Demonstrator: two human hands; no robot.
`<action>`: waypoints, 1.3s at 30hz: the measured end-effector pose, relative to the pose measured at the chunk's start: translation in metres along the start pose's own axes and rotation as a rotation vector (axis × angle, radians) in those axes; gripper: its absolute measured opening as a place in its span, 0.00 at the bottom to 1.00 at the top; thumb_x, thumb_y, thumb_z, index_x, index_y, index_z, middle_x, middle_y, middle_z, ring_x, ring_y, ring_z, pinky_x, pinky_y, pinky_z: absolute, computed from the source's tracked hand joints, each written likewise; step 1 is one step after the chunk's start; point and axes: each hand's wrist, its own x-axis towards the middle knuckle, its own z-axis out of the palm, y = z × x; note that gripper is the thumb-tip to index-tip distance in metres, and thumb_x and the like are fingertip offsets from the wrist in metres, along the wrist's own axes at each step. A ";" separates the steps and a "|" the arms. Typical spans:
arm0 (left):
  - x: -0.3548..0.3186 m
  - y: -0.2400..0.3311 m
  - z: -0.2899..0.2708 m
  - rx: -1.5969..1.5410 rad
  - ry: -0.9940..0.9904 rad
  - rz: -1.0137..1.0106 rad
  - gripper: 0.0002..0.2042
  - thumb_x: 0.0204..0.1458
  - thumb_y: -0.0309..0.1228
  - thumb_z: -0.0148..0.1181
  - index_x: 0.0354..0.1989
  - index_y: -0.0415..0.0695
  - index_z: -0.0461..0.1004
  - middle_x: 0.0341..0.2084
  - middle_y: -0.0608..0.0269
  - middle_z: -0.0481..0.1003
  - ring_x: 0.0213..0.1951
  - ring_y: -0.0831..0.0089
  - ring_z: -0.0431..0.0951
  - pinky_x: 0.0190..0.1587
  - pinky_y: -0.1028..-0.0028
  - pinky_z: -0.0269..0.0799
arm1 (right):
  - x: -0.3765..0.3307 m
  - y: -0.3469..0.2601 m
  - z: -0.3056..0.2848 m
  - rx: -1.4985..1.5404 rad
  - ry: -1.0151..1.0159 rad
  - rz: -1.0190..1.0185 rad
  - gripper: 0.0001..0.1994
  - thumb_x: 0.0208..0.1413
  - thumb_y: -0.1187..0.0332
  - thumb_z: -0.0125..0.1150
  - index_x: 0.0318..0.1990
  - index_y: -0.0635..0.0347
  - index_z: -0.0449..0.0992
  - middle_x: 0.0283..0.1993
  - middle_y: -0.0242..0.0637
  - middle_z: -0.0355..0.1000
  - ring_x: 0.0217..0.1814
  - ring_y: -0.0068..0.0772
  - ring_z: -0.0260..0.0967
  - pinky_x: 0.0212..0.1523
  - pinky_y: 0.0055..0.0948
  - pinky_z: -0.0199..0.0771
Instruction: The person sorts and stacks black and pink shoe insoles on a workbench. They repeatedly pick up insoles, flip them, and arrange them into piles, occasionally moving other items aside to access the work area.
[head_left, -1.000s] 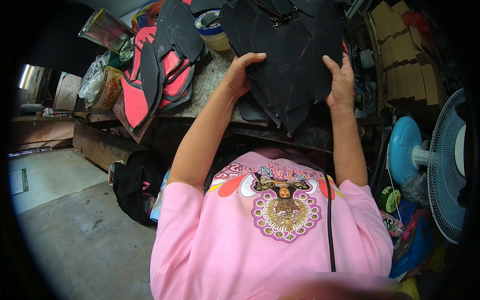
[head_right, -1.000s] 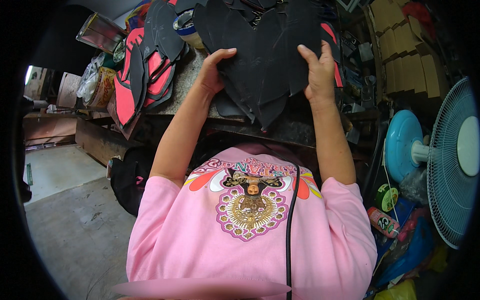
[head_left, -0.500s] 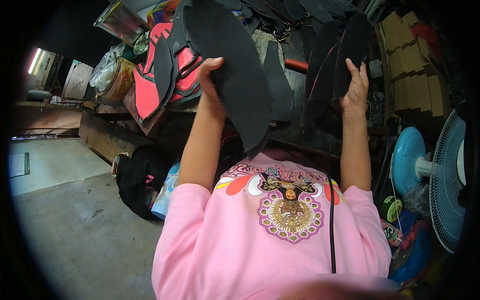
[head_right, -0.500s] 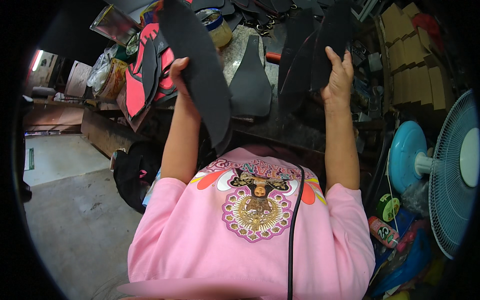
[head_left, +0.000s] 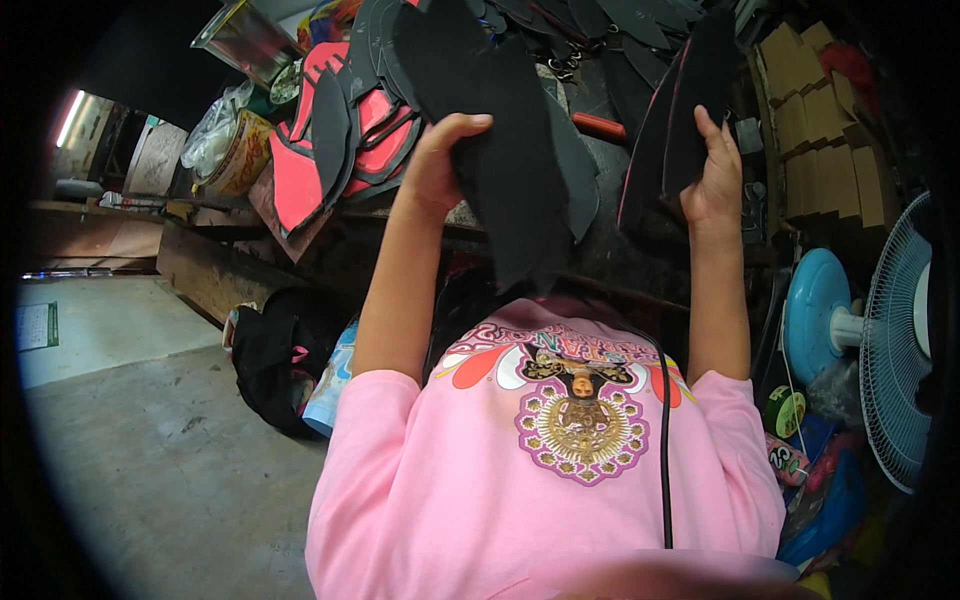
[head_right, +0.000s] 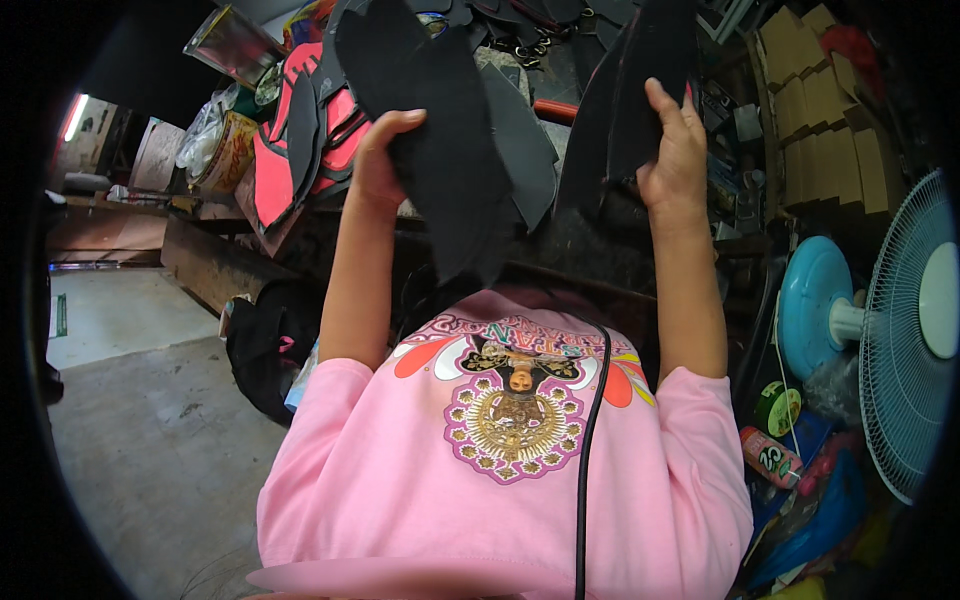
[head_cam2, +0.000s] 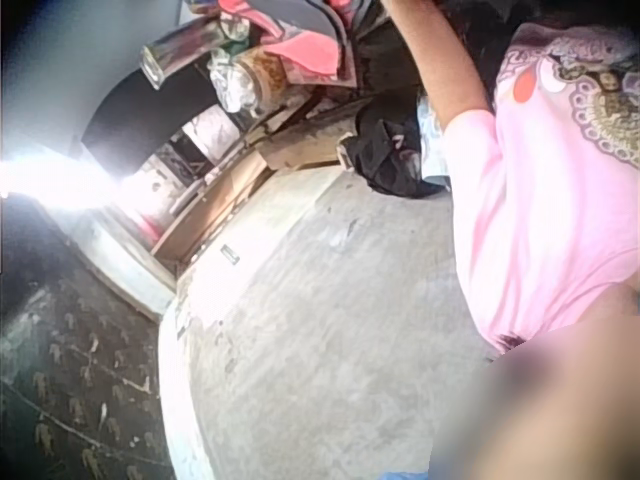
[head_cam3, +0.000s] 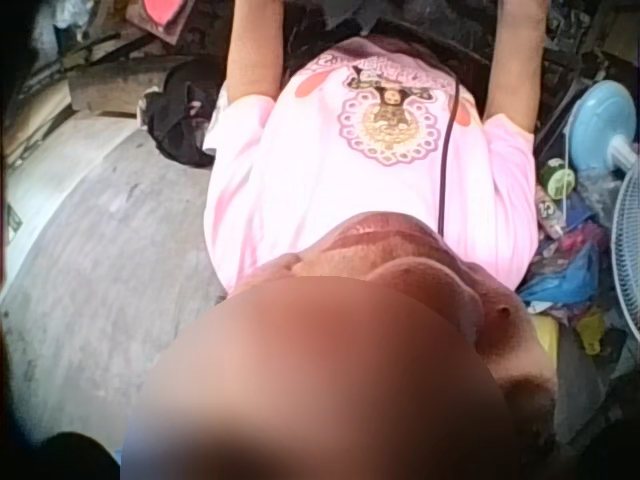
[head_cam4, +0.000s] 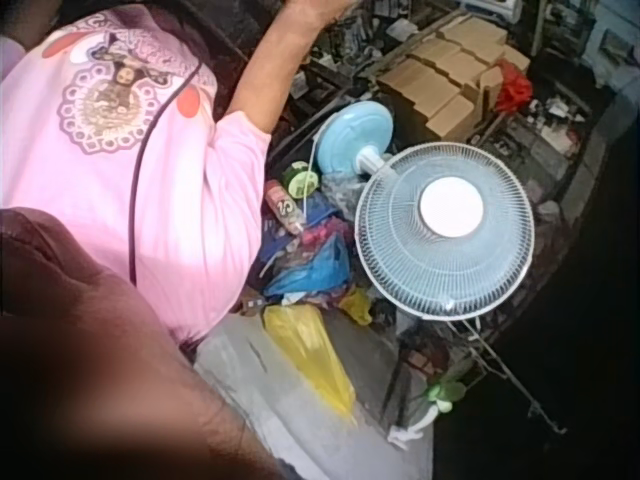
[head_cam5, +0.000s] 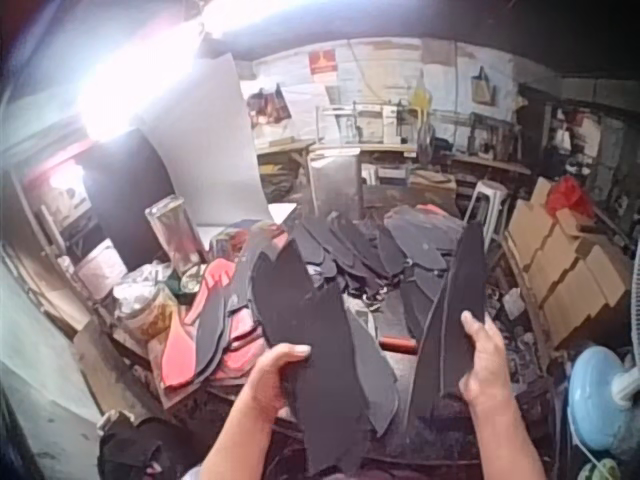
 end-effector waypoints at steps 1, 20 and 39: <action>0.001 -0.004 0.007 0.002 -0.018 0.042 0.16 0.49 0.30 0.63 0.44 0.35 0.76 0.37 0.54 0.80 0.38 0.67 0.82 0.43 0.68 0.80 | -0.009 0.003 0.003 -0.011 -0.041 0.034 0.22 0.61 0.73 0.60 0.62 0.64 0.68 0.53 0.37 0.75 0.51 0.32 0.76 0.53 0.34 0.79; -0.011 -0.021 0.057 0.056 0.111 0.022 0.15 0.48 0.32 0.65 0.42 0.39 0.76 0.33 0.57 0.79 0.35 0.67 0.82 0.43 0.65 0.81 | -0.034 0.019 0.010 -0.241 -0.188 0.135 0.26 0.53 0.79 0.66 0.60 0.70 0.67 0.50 0.41 0.75 0.46 0.30 0.77 0.50 0.28 0.81; -0.008 -0.027 0.061 0.102 0.127 0.087 0.25 0.45 0.26 0.65 0.54 0.36 0.68 0.38 0.53 0.76 0.37 0.63 0.81 0.42 0.63 0.82 | -0.027 0.010 -0.004 -0.271 -0.072 0.116 0.19 0.56 0.70 0.66 0.54 0.66 0.74 0.47 0.40 0.78 0.43 0.29 0.78 0.48 0.29 0.81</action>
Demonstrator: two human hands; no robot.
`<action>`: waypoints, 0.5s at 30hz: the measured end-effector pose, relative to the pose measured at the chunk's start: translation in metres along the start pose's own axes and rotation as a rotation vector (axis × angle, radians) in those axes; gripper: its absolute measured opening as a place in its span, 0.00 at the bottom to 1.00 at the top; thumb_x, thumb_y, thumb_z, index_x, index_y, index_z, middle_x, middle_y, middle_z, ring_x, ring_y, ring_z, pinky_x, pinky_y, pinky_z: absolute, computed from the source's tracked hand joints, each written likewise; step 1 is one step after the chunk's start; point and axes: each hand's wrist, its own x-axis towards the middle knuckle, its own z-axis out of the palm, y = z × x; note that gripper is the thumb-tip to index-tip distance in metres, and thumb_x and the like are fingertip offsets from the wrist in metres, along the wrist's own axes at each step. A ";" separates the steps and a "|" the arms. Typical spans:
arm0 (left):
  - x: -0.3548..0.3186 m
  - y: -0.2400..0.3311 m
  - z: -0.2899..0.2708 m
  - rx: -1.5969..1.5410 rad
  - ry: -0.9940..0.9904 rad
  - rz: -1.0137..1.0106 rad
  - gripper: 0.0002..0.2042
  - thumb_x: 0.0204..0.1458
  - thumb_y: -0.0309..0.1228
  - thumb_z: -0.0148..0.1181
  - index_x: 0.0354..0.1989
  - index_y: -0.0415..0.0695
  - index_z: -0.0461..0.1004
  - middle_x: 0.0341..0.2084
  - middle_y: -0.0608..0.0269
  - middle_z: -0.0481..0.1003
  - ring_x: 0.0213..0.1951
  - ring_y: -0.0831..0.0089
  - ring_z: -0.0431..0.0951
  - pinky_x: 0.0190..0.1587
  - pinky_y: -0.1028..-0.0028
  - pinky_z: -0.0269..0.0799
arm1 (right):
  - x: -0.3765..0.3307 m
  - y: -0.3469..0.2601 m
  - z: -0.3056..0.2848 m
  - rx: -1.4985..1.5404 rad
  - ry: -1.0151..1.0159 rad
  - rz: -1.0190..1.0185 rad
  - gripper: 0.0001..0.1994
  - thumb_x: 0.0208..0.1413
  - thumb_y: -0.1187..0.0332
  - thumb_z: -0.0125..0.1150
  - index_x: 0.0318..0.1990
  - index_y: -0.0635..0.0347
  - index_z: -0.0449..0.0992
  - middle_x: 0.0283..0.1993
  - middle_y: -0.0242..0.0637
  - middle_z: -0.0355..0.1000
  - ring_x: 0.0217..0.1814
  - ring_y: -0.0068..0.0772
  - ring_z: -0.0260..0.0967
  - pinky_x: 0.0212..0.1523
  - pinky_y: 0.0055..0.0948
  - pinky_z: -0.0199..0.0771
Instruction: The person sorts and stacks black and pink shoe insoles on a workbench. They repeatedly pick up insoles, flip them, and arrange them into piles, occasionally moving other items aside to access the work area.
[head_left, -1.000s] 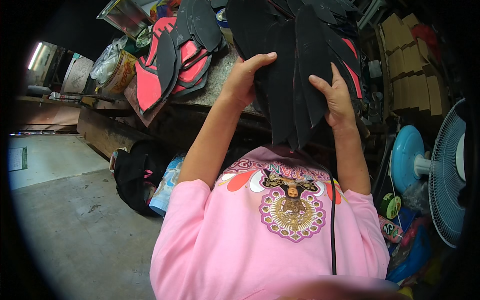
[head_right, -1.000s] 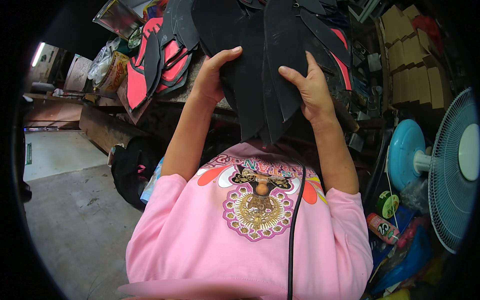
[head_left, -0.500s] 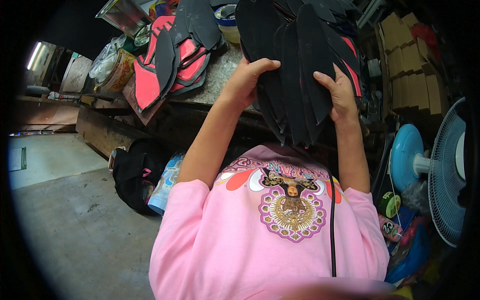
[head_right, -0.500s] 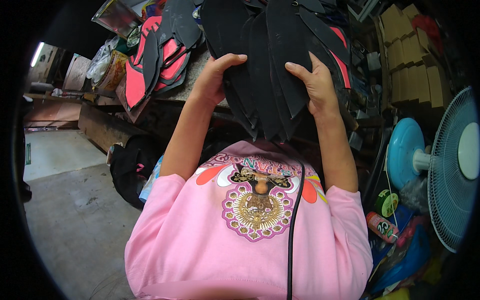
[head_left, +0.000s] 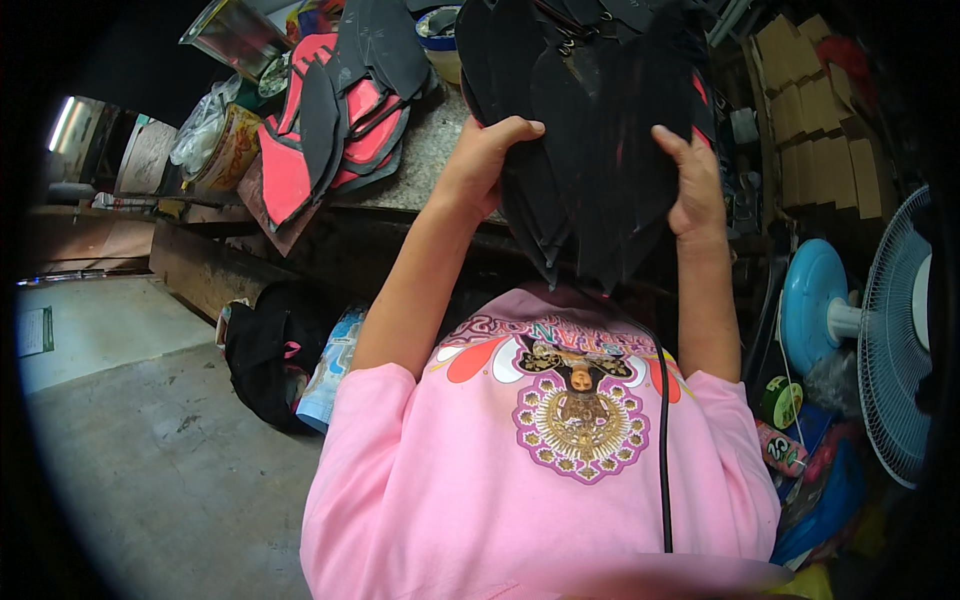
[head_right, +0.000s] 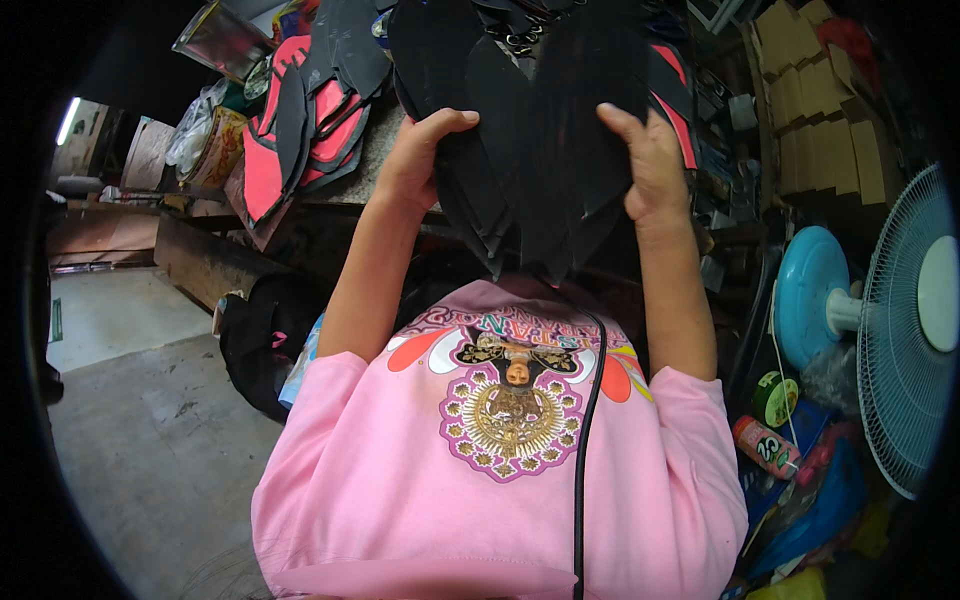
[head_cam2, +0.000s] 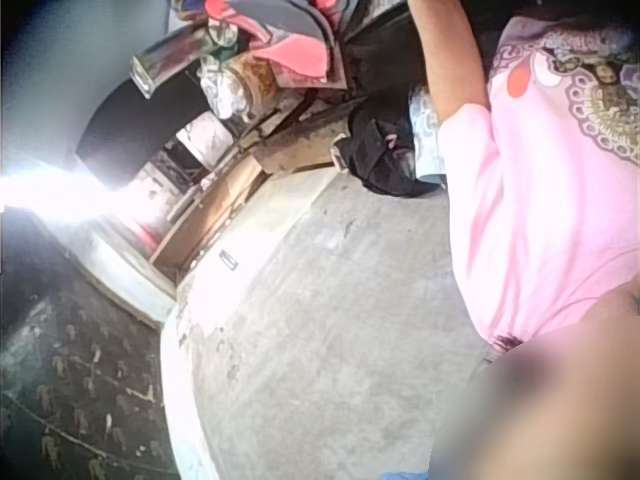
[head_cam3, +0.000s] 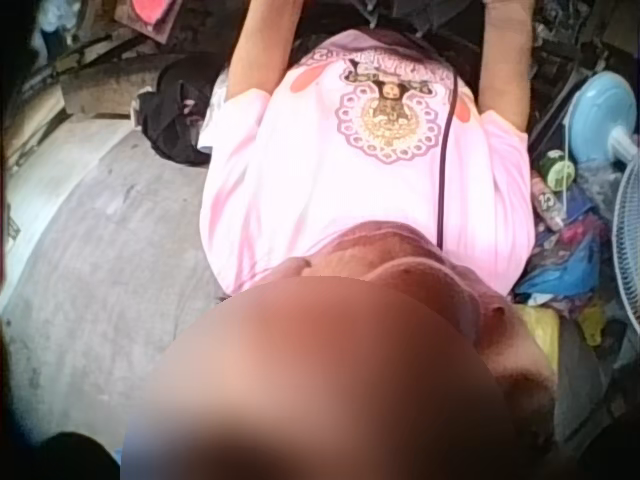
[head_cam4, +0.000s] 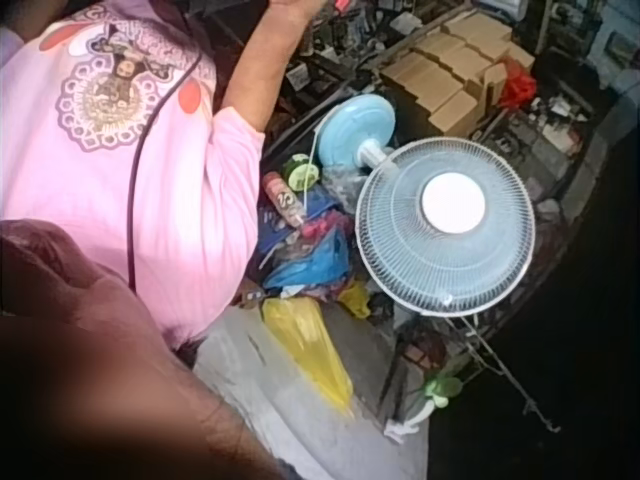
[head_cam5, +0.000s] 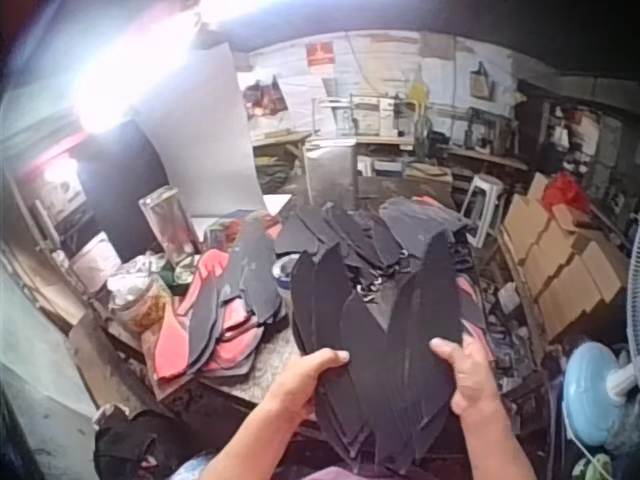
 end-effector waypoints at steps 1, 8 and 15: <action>0.000 0.001 -0.002 -0.024 -0.011 0.003 0.25 0.45 0.26 0.65 0.53 0.36 0.68 0.38 0.53 0.76 0.37 0.63 0.81 0.41 0.63 0.82 | 0.001 -0.005 -0.004 0.063 -0.007 -0.004 0.19 0.56 0.70 0.66 0.55 0.66 0.73 0.47 0.40 0.78 0.43 0.30 0.78 0.48 0.29 0.81; 0.000 0.004 0.001 0.002 -0.052 -0.006 0.24 0.45 0.26 0.64 0.53 0.35 0.68 0.39 0.52 0.76 0.38 0.62 0.81 0.42 0.63 0.82 | 0.000 -0.008 -0.018 0.134 -0.079 0.020 0.19 0.57 0.71 0.65 0.55 0.65 0.73 0.47 0.39 0.78 0.42 0.30 0.79 0.45 0.29 0.83; 0.000 0.007 0.003 0.022 -0.096 -0.035 0.26 0.47 0.27 0.64 0.57 0.36 0.67 0.42 0.51 0.76 0.42 0.62 0.80 0.46 0.61 0.80 | -0.011 -0.011 -0.014 0.096 -0.130 0.076 0.22 0.57 0.71 0.65 0.59 0.67 0.70 0.51 0.39 0.76 0.50 0.30 0.76 0.52 0.30 0.79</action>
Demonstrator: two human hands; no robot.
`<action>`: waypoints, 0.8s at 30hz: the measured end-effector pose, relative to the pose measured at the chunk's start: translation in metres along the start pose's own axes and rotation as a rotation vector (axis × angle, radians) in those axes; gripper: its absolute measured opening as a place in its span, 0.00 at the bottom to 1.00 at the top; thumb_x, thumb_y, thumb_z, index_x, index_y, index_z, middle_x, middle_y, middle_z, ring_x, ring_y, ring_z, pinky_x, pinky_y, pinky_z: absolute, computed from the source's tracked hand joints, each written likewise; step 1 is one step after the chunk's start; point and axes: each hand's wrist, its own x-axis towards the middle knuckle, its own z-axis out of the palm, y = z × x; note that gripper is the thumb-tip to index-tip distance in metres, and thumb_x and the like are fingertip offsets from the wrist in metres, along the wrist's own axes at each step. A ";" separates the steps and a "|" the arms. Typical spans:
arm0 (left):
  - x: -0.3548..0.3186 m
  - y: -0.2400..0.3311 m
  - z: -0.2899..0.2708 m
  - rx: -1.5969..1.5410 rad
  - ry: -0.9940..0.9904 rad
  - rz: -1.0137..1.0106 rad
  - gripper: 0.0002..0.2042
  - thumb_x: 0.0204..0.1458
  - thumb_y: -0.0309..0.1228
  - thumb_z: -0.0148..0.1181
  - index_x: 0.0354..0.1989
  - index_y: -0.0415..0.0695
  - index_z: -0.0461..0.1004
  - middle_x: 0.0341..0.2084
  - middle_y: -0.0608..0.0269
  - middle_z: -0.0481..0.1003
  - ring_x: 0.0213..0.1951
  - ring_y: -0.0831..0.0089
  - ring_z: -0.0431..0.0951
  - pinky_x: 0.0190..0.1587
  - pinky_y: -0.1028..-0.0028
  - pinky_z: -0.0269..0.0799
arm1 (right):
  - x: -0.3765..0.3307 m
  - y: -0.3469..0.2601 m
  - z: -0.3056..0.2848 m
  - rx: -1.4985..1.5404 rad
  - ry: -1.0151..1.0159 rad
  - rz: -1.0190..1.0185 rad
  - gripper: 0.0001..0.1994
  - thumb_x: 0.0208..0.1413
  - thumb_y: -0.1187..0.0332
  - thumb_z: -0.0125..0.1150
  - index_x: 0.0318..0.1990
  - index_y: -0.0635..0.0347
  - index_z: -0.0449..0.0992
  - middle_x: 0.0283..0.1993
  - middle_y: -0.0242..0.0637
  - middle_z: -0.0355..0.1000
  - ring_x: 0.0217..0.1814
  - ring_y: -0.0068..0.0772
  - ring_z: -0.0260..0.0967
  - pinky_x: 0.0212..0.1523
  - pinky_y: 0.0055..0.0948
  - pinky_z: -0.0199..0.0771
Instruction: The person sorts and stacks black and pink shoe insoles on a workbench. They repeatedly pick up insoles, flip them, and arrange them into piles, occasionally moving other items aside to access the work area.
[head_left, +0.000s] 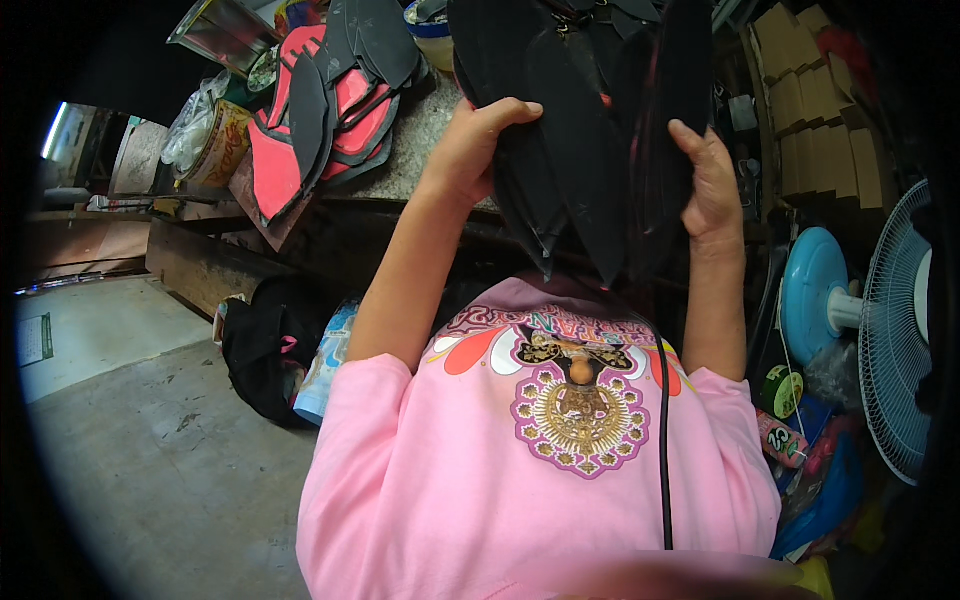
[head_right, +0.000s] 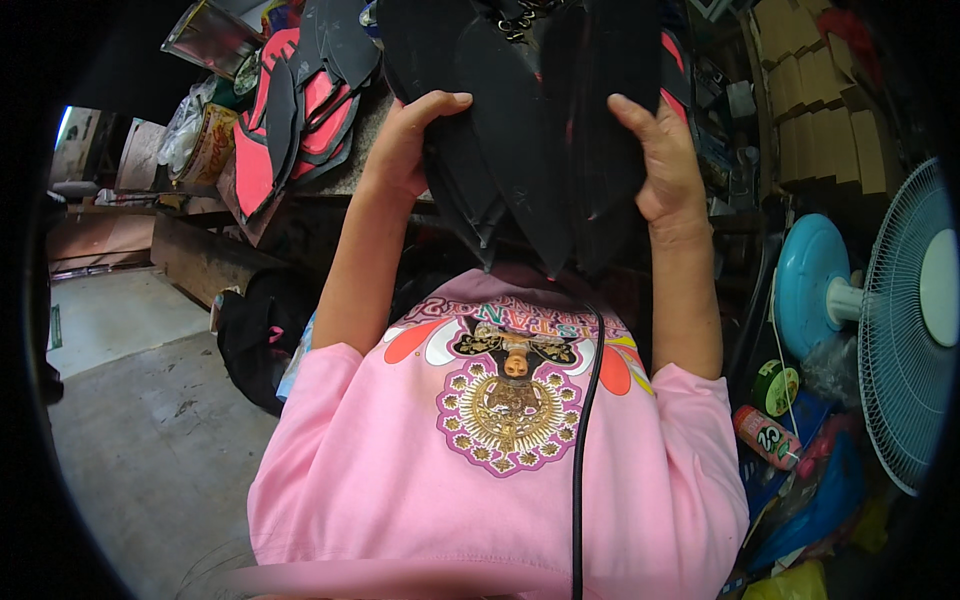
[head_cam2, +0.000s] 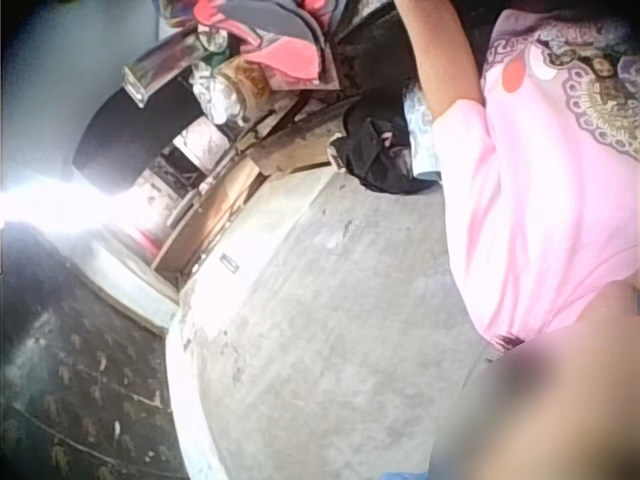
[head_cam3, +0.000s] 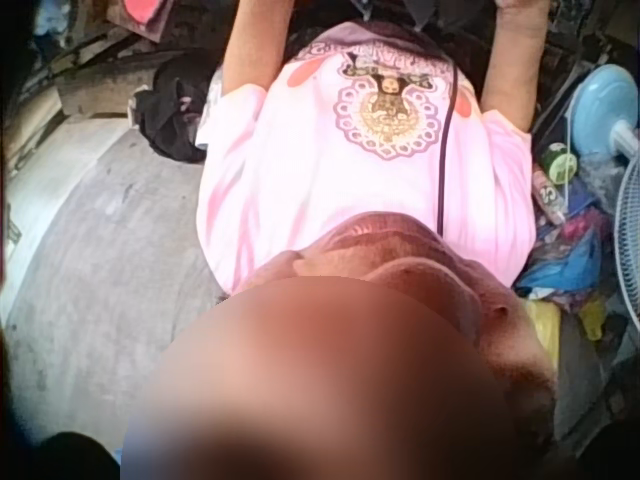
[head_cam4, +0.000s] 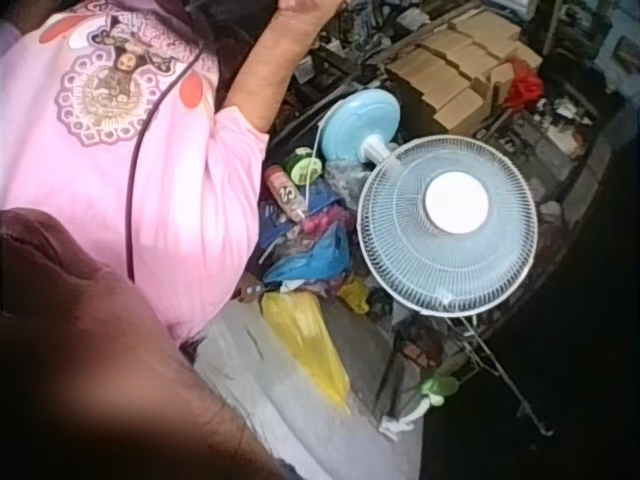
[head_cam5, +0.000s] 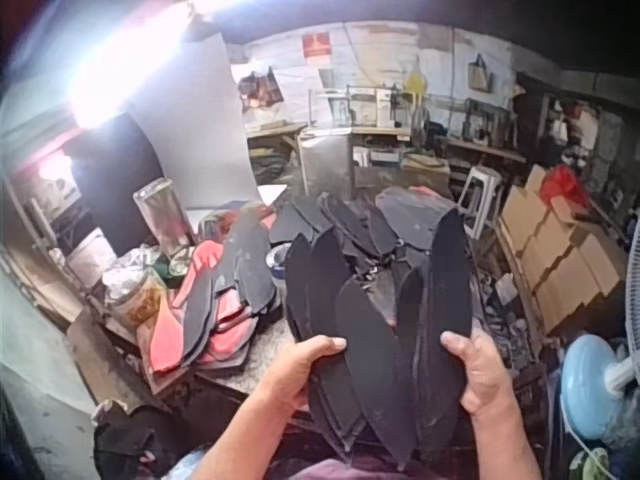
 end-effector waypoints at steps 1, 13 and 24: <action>0.001 -0.001 0.001 -0.003 0.004 -0.008 0.27 0.47 0.28 0.64 0.57 0.36 0.67 0.43 0.52 0.76 0.42 0.62 0.80 0.47 0.61 0.80 | 0.000 0.003 0.003 -0.006 -0.020 0.020 0.23 0.58 0.71 0.65 0.60 0.67 0.69 0.52 0.39 0.76 0.51 0.30 0.75 0.54 0.31 0.78; 0.006 -0.010 -0.005 -0.069 0.046 -0.075 0.20 0.53 0.34 0.62 0.50 0.35 0.73 0.40 0.53 0.80 0.38 0.62 0.83 0.43 0.64 0.82 | 0.006 0.004 0.003 0.039 0.115 -0.061 0.28 0.57 0.72 0.65 0.65 0.65 0.63 0.57 0.40 0.72 0.55 0.33 0.73 0.57 0.32 0.76; -0.001 -0.007 -0.002 -0.295 -0.046 -0.225 0.17 0.57 0.40 0.60 0.45 0.39 0.78 0.37 0.55 0.81 0.38 0.65 0.83 0.43 0.64 0.81 | 0.005 0.018 0.018 -0.041 0.105 -0.095 0.29 0.55 0.76 0.66 0.64 0.69 0.62 0.52 0.40 0.74 0.50 0.30 0.76 0.52 0.28 0.79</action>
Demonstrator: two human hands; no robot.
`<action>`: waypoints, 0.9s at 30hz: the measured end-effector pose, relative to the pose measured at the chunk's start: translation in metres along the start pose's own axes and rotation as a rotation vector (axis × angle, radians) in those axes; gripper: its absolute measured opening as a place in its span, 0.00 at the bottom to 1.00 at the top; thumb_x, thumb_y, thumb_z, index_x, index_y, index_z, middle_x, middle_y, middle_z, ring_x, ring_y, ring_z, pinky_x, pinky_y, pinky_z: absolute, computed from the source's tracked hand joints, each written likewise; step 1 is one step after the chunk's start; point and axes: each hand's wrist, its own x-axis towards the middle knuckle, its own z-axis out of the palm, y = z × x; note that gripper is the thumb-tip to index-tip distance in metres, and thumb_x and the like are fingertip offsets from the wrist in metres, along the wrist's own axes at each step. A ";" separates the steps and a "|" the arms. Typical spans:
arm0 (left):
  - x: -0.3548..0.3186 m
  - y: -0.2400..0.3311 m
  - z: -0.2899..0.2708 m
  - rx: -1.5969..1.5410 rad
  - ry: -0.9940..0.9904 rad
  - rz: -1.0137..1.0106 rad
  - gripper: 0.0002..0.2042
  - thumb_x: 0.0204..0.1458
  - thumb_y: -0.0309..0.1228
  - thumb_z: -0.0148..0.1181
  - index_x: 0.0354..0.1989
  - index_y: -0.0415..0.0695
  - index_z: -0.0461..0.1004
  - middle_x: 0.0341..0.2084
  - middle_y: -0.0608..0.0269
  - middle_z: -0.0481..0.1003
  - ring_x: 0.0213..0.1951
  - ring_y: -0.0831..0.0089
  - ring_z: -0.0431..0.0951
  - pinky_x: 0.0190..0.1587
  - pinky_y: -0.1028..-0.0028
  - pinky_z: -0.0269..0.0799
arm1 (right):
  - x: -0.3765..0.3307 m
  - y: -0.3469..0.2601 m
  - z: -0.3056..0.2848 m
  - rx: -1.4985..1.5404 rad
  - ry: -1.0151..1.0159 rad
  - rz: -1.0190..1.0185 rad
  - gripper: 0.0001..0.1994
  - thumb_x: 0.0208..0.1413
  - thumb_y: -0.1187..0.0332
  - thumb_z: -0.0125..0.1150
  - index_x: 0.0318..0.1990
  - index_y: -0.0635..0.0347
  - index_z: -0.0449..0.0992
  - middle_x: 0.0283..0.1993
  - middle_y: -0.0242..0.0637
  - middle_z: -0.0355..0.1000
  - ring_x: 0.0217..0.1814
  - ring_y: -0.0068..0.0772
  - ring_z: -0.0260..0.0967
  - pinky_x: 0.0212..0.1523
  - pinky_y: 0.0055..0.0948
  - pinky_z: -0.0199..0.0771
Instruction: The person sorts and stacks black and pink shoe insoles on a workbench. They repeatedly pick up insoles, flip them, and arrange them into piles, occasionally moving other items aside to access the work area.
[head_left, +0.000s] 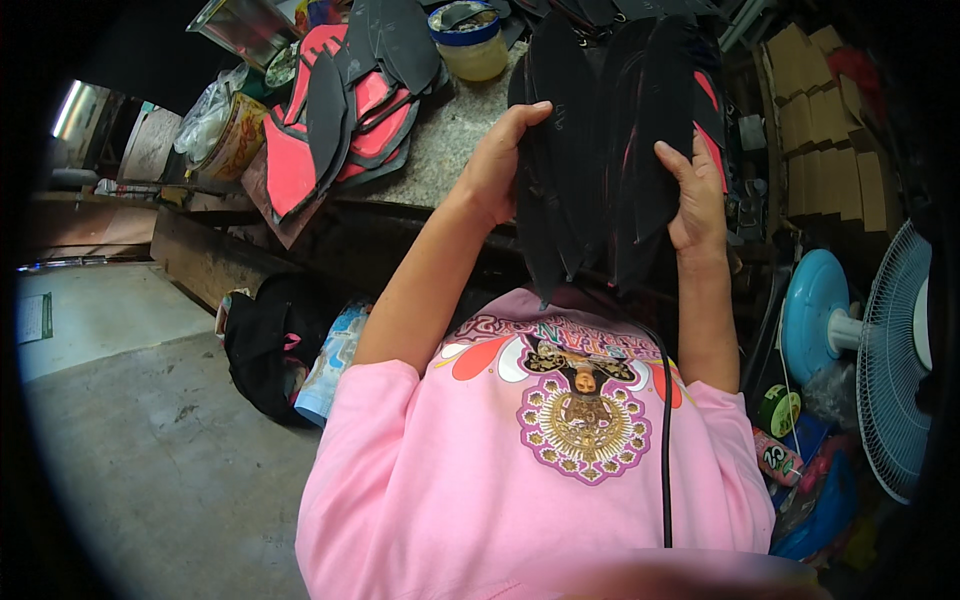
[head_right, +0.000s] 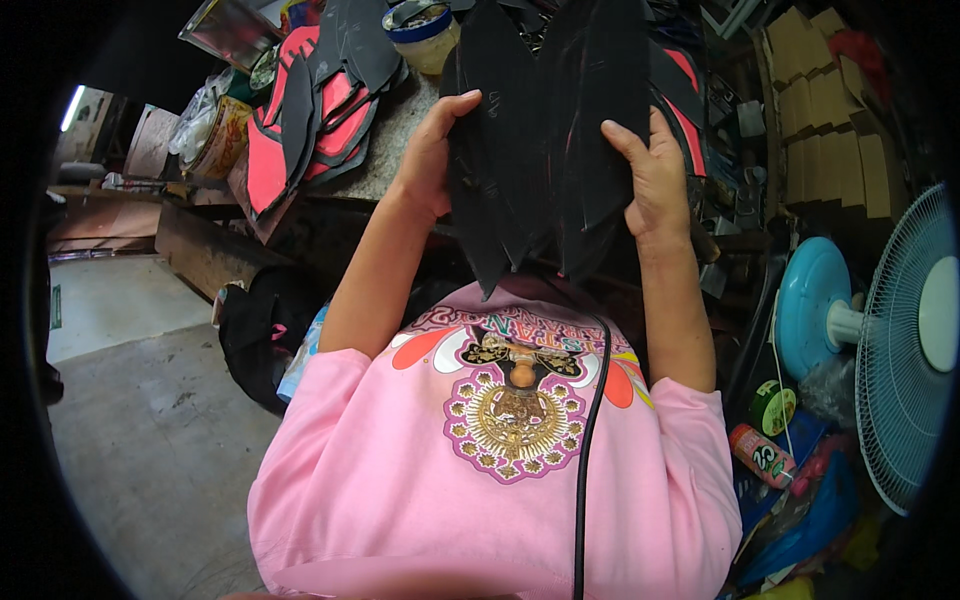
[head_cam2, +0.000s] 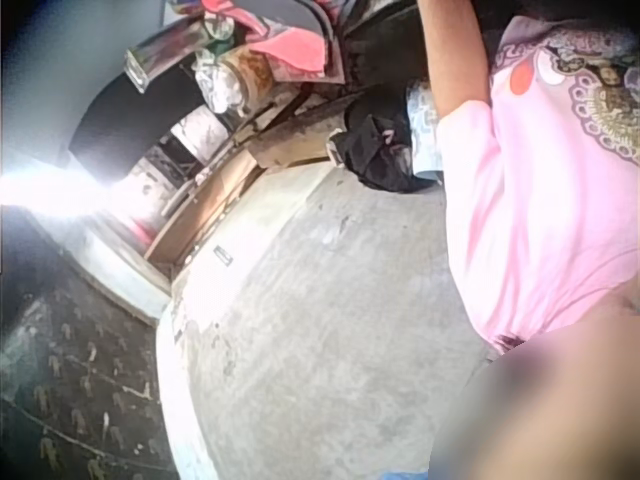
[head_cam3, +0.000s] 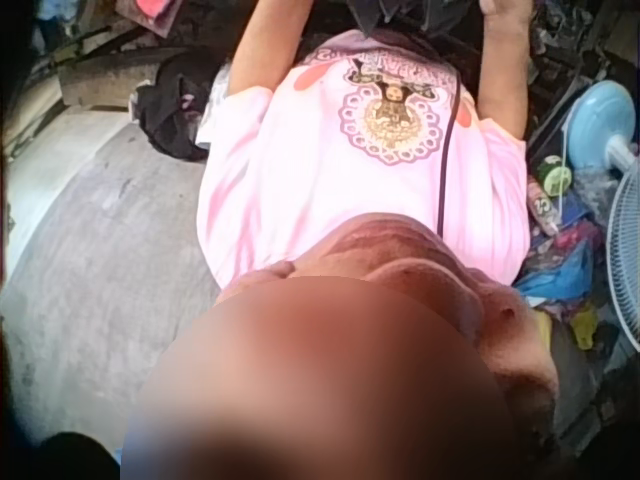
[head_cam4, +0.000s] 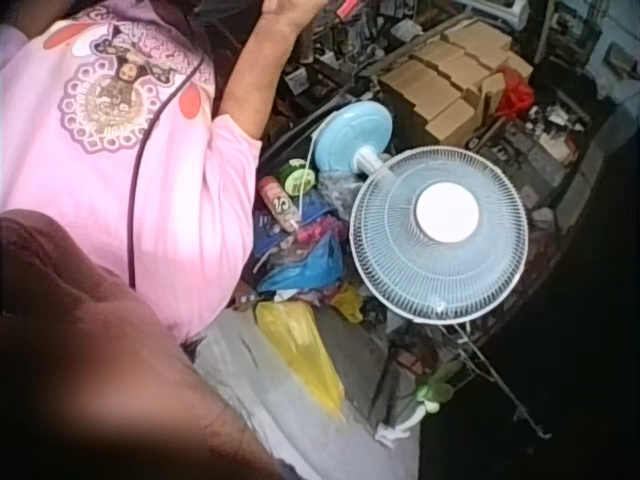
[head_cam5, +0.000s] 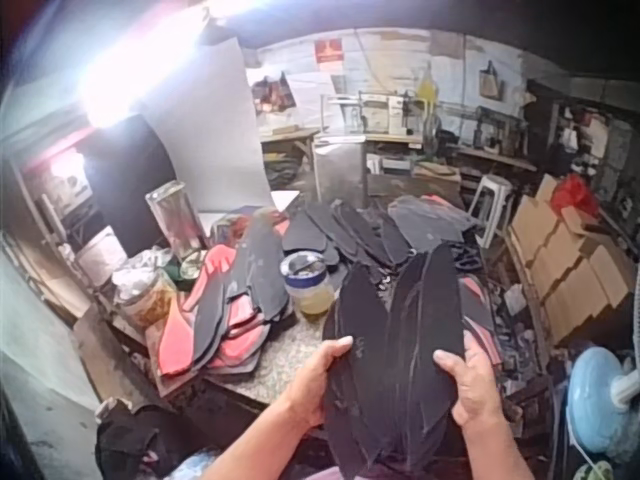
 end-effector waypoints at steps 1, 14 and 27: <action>0.001 0.000 -0.002 0.004 0.006 -0.014 0.16 0.57 0.40 0.59 0.44 0.39 0.78 0.36 0.56 0.81 0.37 0.65 0.83 0.43 0.64 0.81 | 0.001 -0.001 -0.001 0.009 -0.017 0.009 0.29 0.56 0.76 0.65 0.64 0.68 0.63 0.52 0.40 0.74 0.50 0.30 0.75 0.52 0.28 0.79; 0.001 -0.003 0.002 0.299 0.075 0.166 0.18 0.54 0.38 0.65 0.46 0.35 0.76 0.37 0.56 0.80 0.38 0.68 0.82 0.42 0.68 0.80 | -0.003 0.002 -0.004 -0.068 -0.016 -0.046 0.26 0.56 0.78 0.65 0.62 0.64 0.66 0.54 0.37 0.73 0.52 0.28 0.75 0.53 0.28 0.79; 0.001 -0.003 0.001 0.313 0.074 0.159 0.23 0.57 0.42 0.63 0.52 0.34 0.71 0.43 0.52 0.79 0.42 0.67 0.82 0.46 0.64 0.81 | -0.002 0.001 -0.012 -0.124 -0.026 -0.075 0.27 0.56 0.78 0.64 0.63 0.64 0.65 0.56 0.38 0.72 0.54 0.29 0.74 0.55 0.29 0.77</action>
